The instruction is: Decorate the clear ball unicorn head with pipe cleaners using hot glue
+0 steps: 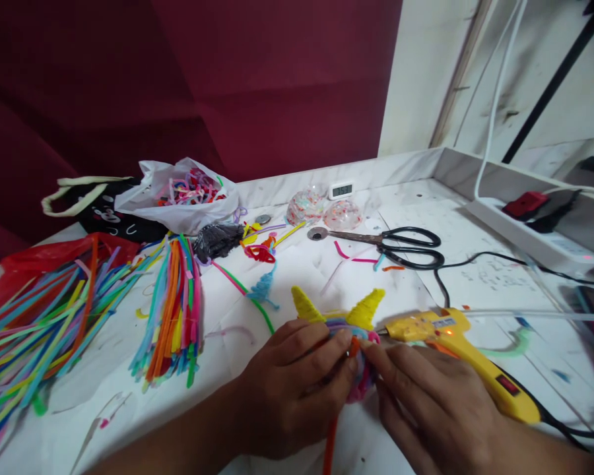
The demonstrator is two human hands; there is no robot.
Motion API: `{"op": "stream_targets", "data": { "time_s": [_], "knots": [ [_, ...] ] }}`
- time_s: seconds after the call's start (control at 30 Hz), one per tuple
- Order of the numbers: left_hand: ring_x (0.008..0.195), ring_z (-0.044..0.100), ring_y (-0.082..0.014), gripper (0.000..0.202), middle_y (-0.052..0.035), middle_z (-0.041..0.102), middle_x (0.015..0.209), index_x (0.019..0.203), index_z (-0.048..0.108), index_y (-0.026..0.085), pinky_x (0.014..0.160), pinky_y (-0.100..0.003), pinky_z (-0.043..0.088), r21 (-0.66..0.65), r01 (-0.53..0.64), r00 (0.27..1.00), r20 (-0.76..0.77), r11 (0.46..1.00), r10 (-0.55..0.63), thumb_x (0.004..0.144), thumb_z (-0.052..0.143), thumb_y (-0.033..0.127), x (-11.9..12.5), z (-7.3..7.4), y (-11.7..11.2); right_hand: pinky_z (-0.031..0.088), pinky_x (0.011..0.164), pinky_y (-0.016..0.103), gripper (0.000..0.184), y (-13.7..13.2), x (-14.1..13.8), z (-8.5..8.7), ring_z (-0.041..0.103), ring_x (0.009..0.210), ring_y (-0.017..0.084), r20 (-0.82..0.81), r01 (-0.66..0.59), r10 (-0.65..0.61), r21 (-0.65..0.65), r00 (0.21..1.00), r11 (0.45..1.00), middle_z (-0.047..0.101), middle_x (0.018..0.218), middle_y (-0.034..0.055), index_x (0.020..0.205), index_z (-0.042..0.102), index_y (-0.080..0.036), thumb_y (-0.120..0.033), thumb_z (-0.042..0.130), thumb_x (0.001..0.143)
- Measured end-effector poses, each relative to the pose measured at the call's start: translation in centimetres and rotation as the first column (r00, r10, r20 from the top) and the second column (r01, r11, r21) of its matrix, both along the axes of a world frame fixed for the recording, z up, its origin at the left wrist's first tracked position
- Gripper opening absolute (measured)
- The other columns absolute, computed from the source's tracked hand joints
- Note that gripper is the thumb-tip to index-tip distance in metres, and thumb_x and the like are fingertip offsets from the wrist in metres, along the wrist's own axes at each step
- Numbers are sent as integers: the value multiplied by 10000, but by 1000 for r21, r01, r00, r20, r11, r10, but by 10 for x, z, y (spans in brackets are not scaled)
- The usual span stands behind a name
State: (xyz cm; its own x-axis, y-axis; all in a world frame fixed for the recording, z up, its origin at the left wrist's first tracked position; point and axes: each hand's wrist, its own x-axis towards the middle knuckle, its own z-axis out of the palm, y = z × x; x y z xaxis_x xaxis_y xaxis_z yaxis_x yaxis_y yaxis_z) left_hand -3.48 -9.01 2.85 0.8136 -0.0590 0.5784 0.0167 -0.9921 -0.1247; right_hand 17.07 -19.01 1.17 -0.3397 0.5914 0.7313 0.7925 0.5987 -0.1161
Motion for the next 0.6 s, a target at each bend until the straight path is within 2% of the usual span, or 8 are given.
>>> {"op": "stream_targets", "data": {
  "time_s": [0.33,0.6],
  "knots": [
    [1183,511,-281,324,-170,628,1219,1141,631,70,958,-439,493,7,9,1000,-1,1000,-9,893,459,185,1,0,-1,507,540,316,424,-1,1,-3,516,690,187,-45,-61,59,-47,997,997,586,825,127,1231,513,33,-51,531,816],
    [1174,517,-283,324,-168,618,1239,1159,624,80,959,-447,493,35,5,1000,3,999,-5,892,468,179,0,-2,-1,497,532,305,451,-2,-1,-1,501,682,183,-19,-37,37,-17,999,999,570,813,123,1246,495,44,-28,524,802]
  ]
}}
